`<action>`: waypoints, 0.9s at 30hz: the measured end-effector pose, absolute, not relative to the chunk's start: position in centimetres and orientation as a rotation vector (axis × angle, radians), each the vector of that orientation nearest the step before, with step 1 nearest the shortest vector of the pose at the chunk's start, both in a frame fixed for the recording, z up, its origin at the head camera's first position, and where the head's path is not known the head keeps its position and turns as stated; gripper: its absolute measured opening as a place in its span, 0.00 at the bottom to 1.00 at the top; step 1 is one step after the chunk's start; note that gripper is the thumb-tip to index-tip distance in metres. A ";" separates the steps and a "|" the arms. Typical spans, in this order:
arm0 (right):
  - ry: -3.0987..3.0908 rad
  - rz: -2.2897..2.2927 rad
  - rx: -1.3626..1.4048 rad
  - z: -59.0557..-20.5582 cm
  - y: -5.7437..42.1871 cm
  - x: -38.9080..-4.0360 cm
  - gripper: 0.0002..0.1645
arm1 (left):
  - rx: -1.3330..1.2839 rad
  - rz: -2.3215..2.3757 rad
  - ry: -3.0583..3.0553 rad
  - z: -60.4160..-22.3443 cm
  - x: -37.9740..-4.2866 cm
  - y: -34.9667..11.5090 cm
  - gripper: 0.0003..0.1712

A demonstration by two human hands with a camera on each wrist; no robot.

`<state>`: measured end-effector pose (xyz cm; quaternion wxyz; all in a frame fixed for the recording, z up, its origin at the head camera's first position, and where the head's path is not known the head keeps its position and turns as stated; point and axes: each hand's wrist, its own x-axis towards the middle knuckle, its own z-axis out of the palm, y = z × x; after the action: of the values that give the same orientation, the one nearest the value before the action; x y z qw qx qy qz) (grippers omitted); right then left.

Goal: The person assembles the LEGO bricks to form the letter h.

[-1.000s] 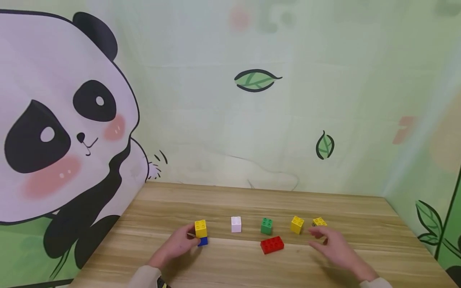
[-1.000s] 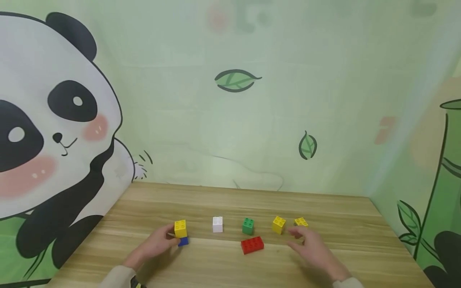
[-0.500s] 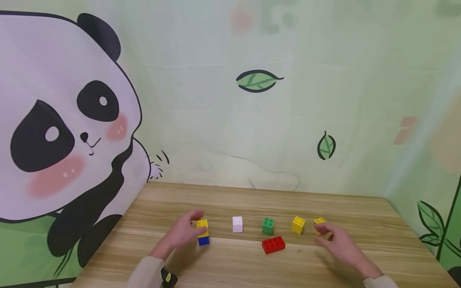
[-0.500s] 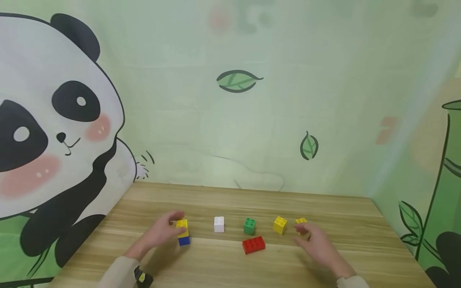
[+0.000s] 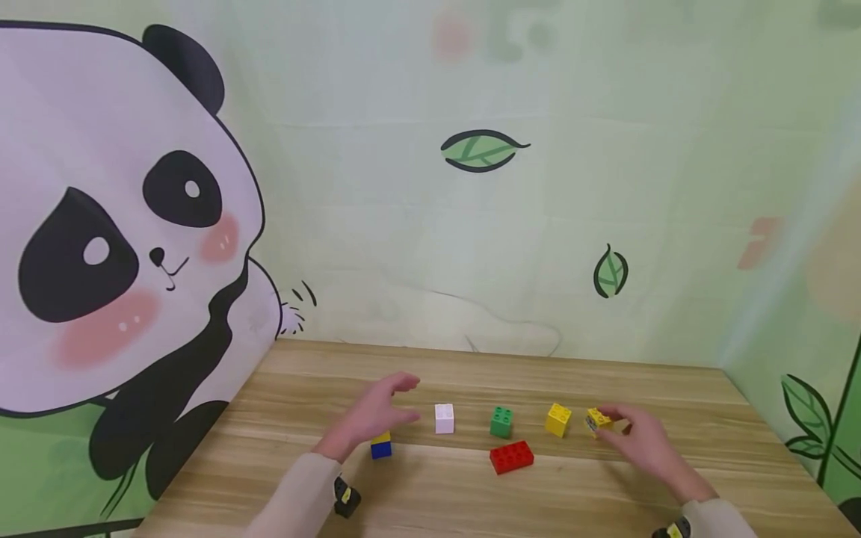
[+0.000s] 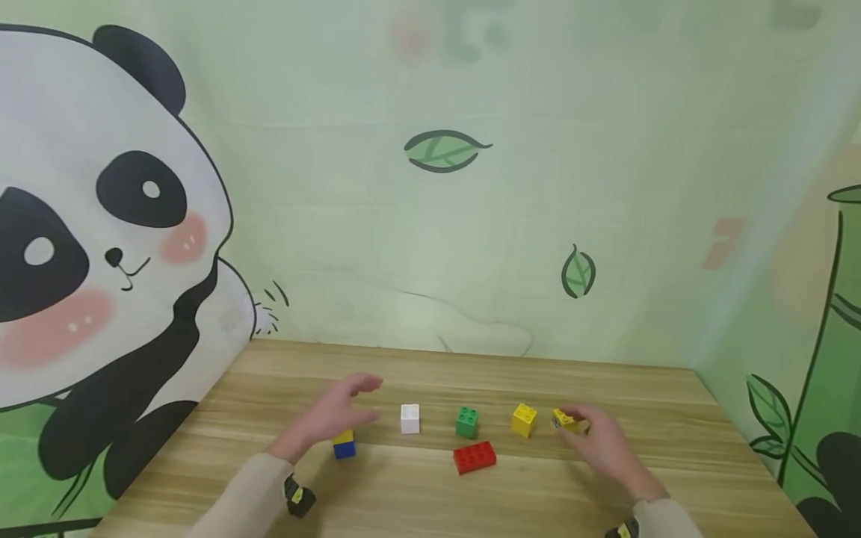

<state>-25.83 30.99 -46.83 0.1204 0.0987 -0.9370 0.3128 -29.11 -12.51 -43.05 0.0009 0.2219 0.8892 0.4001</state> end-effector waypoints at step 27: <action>-2.743 0.977 0.353 -48.8 33.0 -27.8 0.27 | 0.727 1.140 2.801 -46.6 -30.0 -6.7 0.30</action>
<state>-27.77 33.02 -48.82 0.1042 0.1197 -0.9301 0.3312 -30.03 -6.68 -46.62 0.0155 0.2337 0.9005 0.3664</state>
